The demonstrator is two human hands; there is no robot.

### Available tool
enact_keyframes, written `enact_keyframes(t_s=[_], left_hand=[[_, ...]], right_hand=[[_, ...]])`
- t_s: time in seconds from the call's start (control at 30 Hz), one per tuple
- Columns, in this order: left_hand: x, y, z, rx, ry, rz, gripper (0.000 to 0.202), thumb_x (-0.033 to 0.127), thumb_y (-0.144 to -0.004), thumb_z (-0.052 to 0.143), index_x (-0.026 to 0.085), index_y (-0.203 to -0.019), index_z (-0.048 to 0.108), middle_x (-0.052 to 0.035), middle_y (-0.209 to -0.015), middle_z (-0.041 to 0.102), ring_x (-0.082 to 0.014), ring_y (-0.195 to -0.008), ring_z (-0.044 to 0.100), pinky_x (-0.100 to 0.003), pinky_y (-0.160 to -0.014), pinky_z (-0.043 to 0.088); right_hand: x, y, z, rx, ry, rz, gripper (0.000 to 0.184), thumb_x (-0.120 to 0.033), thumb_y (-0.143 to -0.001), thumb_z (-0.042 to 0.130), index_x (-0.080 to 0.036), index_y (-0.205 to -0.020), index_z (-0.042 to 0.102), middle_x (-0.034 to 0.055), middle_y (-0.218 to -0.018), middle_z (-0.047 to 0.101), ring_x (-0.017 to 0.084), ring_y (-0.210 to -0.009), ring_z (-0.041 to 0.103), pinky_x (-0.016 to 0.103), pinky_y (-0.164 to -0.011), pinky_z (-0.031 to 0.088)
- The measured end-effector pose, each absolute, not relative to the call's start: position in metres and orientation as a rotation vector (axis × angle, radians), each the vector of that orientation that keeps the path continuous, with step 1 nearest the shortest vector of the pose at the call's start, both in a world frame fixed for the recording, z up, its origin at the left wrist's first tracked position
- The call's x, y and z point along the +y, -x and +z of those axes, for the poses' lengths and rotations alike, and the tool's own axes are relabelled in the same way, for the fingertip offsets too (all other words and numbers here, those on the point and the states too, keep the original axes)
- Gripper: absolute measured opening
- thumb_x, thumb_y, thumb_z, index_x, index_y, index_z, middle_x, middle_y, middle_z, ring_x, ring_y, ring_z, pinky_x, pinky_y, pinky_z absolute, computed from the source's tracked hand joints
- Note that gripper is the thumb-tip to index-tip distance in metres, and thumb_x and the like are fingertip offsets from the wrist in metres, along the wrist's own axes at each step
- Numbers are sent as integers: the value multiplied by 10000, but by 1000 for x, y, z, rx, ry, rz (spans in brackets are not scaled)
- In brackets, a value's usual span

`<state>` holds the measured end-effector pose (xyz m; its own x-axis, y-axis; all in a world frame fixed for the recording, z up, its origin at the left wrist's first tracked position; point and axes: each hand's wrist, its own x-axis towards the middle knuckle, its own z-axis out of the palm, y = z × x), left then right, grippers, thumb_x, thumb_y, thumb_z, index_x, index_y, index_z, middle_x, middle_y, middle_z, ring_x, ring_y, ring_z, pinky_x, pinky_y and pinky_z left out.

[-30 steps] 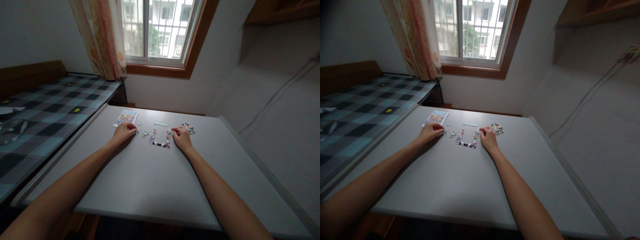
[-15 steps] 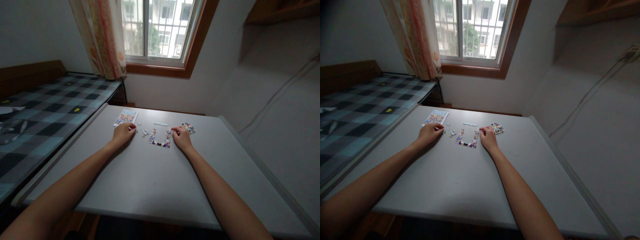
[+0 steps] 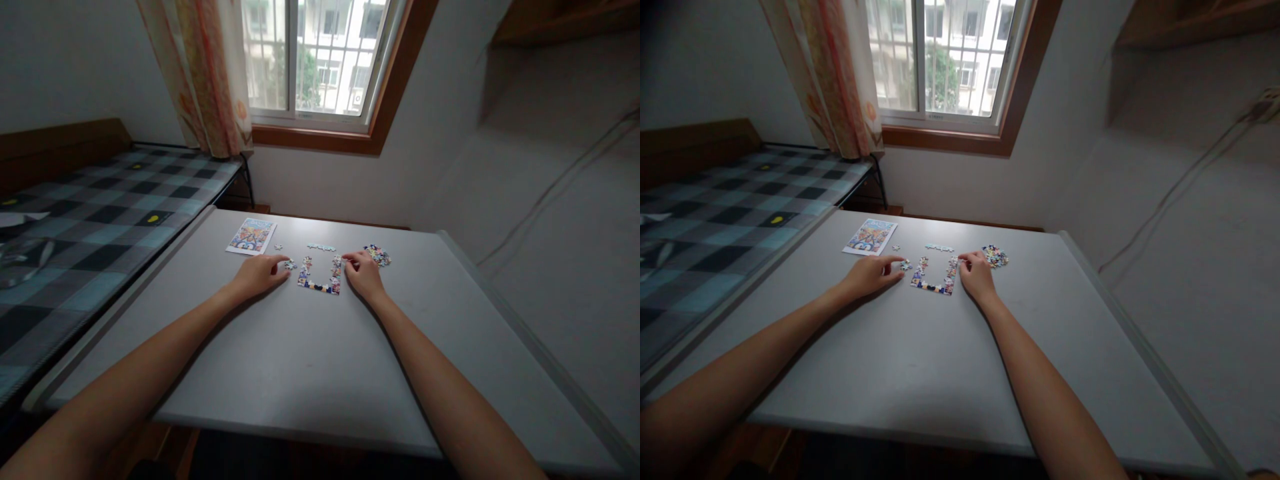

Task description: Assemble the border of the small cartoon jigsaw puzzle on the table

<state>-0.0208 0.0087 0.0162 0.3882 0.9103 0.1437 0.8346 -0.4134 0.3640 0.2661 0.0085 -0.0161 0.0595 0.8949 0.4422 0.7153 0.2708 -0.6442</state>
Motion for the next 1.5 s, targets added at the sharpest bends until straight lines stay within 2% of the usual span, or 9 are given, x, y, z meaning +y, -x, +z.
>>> enact_keyframes(t_s=[0.23,0.57,0.97,1.5], left_hand=[[6,19,18,1677,-2440,432,446,523,-847,580,235,-1171,681,-30,-740,695,-183,-677,615,-250,-606,371],[8,21,13,1670,-2452,454,440,541,-840,585,240,-1144,691,-27,-750,704,-180,-678,622,-256,-610,383],[6,18,17,1681,-2430,443,419,517,-840,587,233,-1128,697,-25,-739,696,-177,-670,611,-252,-593,364],[5,18,16,1676,-2433,446,458,543,-810,597,249,-1151,685,-14,-742,697,-164,-666,610,-243,-581,354]], right_hand=[[6,-270,-17,-1949,1432,124,234,-269,-819,609,-176,-988,741,109,-1000,642,248,-987,586,432,-973,427],[4,-273,-18,-2074,1386,75,258,-344,-831,631,-220,-1031,738,106,-1039,653,262,-990,574,446,-936,438],[3,-270,-17,-2089,1402,72,270,-347,-842,623,-200,-1042,728,111,-1045,651,266,-996,572,456,-944,437],[2,-269,-16,-2063,1380,118,214,-323,-851,606,-212,-970,745,94,-1001,652,242,-978,583,437,-944,447]])
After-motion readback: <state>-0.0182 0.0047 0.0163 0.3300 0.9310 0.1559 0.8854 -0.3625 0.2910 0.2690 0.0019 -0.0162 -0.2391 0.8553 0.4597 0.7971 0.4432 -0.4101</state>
